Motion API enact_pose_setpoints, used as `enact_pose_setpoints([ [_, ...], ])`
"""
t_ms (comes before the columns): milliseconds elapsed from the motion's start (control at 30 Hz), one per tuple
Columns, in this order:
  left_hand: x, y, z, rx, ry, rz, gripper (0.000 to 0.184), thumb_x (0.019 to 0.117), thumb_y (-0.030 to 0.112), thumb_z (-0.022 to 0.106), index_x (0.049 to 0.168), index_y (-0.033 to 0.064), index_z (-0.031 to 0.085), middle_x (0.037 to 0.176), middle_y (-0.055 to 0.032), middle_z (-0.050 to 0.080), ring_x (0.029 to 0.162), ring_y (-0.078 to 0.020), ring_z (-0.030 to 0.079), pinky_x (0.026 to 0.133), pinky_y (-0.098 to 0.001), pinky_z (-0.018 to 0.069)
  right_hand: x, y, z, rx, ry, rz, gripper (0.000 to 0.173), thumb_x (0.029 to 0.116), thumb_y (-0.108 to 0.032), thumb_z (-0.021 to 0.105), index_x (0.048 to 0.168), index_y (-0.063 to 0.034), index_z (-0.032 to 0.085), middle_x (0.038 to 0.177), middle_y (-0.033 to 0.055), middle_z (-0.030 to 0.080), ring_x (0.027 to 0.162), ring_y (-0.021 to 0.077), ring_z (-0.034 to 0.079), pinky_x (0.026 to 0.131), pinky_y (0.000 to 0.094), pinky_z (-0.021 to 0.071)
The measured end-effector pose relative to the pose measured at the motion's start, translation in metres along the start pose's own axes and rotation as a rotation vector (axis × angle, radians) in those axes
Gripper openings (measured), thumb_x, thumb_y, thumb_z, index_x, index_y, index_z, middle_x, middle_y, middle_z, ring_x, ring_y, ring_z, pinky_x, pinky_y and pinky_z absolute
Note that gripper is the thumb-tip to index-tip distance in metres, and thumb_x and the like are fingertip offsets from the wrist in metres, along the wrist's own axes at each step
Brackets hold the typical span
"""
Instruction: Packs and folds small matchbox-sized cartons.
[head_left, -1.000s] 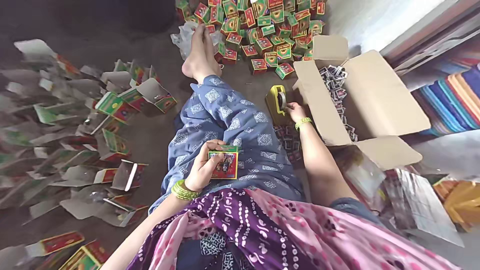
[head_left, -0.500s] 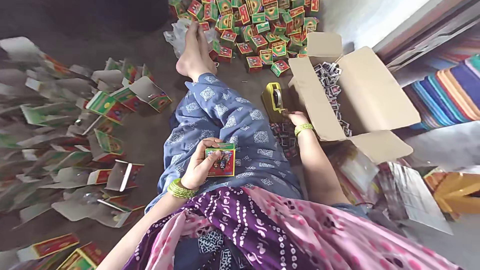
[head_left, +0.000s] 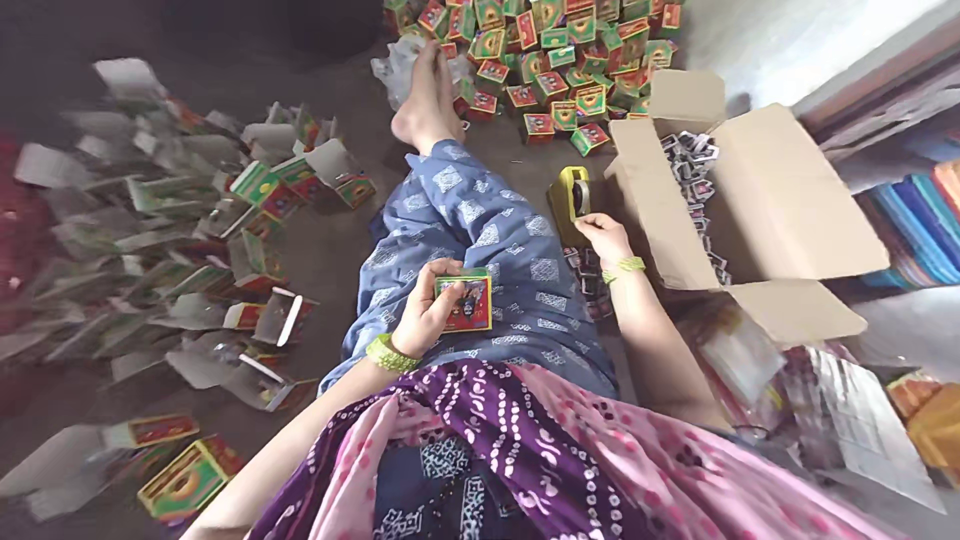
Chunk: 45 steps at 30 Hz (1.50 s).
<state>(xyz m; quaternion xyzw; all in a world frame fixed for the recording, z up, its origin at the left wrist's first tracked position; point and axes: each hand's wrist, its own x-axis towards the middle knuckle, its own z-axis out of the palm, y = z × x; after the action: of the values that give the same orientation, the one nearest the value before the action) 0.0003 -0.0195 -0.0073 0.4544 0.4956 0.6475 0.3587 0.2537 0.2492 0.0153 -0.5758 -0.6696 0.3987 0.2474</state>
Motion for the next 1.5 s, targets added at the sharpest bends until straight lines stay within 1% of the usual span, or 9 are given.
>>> enact_pose_setpoints([
  [67,0.0,-0.001,-0.001,0.05,-0.005,-0.023,0.026,0.1042,0.013,0.042,0.123,0.0007,0.054,0.127,-0.0099,0.061,0.109,-0.0144,0.065,0.091,-0.0349,0.0576,-0.037,-0.037,0.014,0.269,-0.15,-0.104,0.025,0.0963,-0.026,0.072,0.115,-0.0097,0.072,0.115,0.0041,0.071,0.102,0.0145,0.066,0.09,0.0375,0.0556],
  [300,-0.001,-0.007,-0.007,0.073,-0.045,0.033,0.048,0.11,0.031,0.02,0.126,0.0043,0.056,0.129,-0.0103,0.061,0.117,-0.0186,0.061,0.1,-0.0419,0.054,-0.142,-0.109,0.069,0.602,-0.625,-0.179,0.022,0.1006,-0.013,0.061,0.113,-0.0003,0.074,0.141,0.0108,0.063,0.128,0.0216,0.061,0.109,0.0436,0.0504],
  [467,-0.003,-0.006,-0.008,0.024,-0.048,0.083,0.056,0.1067,0.053,0.038,0.127,0.0041,0.055,0.124,-0.007,0.06,0.113,-0.0139,0.061,0.096,-0.0369,0.0552,-0.151,-0.109,0.09,0.552,-0.626,-0.028,0.022,0.098,-0.017,0.068,0.112,-0.0025,0.075,0.14,0.009,0.063,0.125,0.0175,0.061,0.104,0.0376,0.0521],
  [633,-0.003,-0.001,-0.002,0.005,-0.039,0.016,0.052,0.0895,0.025,0.08,0.126,0.0009,0.051,0.12,-0.0117,0.063,0.101,-0.0193,0.068,0.086,-0.0389,0.0619,-0.149,-0.103,0.098,0.551,-0.586,0.023,0.024,0.098,-0.018,0.069,0.113,0.0003,0.074,0.134,0.0118,0.066,0.121,0.0195,0.064,0.101,0.0372,0.0549],
  [900,-0.004,0.0,-0.003,0.047,-0.026,0.097,0.034,0.0882,0.019,0.081,0.109,0.0018,0.059,0.119,-0.0133,0.062,0.106,-0.0215,0.066,0.089,-0.04,0.0604,-0.146,-0.101,0.107,0.541,-0.526,0.061,0.012,0.0906,-0.014,0.077,0.095,-0.003,0.076,0.105,0.0101,0.072,0.099,0.0189,0.068,0.087,0.037,0.0587],
  [1033,-0.007,0.003,0.0,0.063,-0.029,0.09,0.046,0.0886,0.02,0.08,0.118,-0.0017,0.052,0.119,-0.0141,0.062,0.104,-0.0201,0.067,0.089,-0.0394,0.0605,-0.145,-0.103,0.105,0.457,-0.516,0.061,0.009,0.0859,-0.014,0.08,0.087,-0.0062,0.076,0.098,0.0072,0.073,0.093,0.017,0.068,0.083,0.036,0.0584],
  [1200,-0.014,0.013,-0.004,0.188,-0.1,0.123,0.07,0.0872,0.026,0.079,0.133,-0.0099,0.04,0.12,-0.0198,0.061,0.111,-0.0209,0.064,0.099,-0.038,0.0548,-0.143,-0.105,0.105,0.332,-0.462,0.006,0.061,0.0709,-0.013,0.086,0.124,-0.0038,0.057,0.113,0.0097,0.063,0.099,0.0171,0.065,0.082,0.0337,0.059],
  [1400,-0.013,0.026,-0.021,0.121,-0.186,0.038,0.059,0.0894,0.018,0.068,0.132,-0.0112,0.04,0.121,-0.0216,0.06,0.107,-0.0214,0.065,0.094,-0.0375,0.0563,-0.145,-0.091,0.105,0.277,-0.547,-0.296,0.029,0.1012,-0.025,0.061,0.12,-0.0024,0.064,0.108,0.0034,0.069,0.101,0.0087,0.065,0.091,0.0276,0.0551],
  [1500,-0.017,0.034,-0.046,0.235,-0.055,-0.021,0.041,0.1022,0.025,0.045,0.128,-0.0052,0.056,0.119,-0.0158,0.064,0.104,-0.0191,0.065,0.091,-0.04,0.0564,-0.14,-0.084,0.1,0.099,-0.678,-0.502,0.043,0.0938,-0.038,0.073,0.123,-0.0068,0.066,0.111,0.0024,0.073,0.101,0.0094,0.069,0.09,0.0325,0.0592],
])
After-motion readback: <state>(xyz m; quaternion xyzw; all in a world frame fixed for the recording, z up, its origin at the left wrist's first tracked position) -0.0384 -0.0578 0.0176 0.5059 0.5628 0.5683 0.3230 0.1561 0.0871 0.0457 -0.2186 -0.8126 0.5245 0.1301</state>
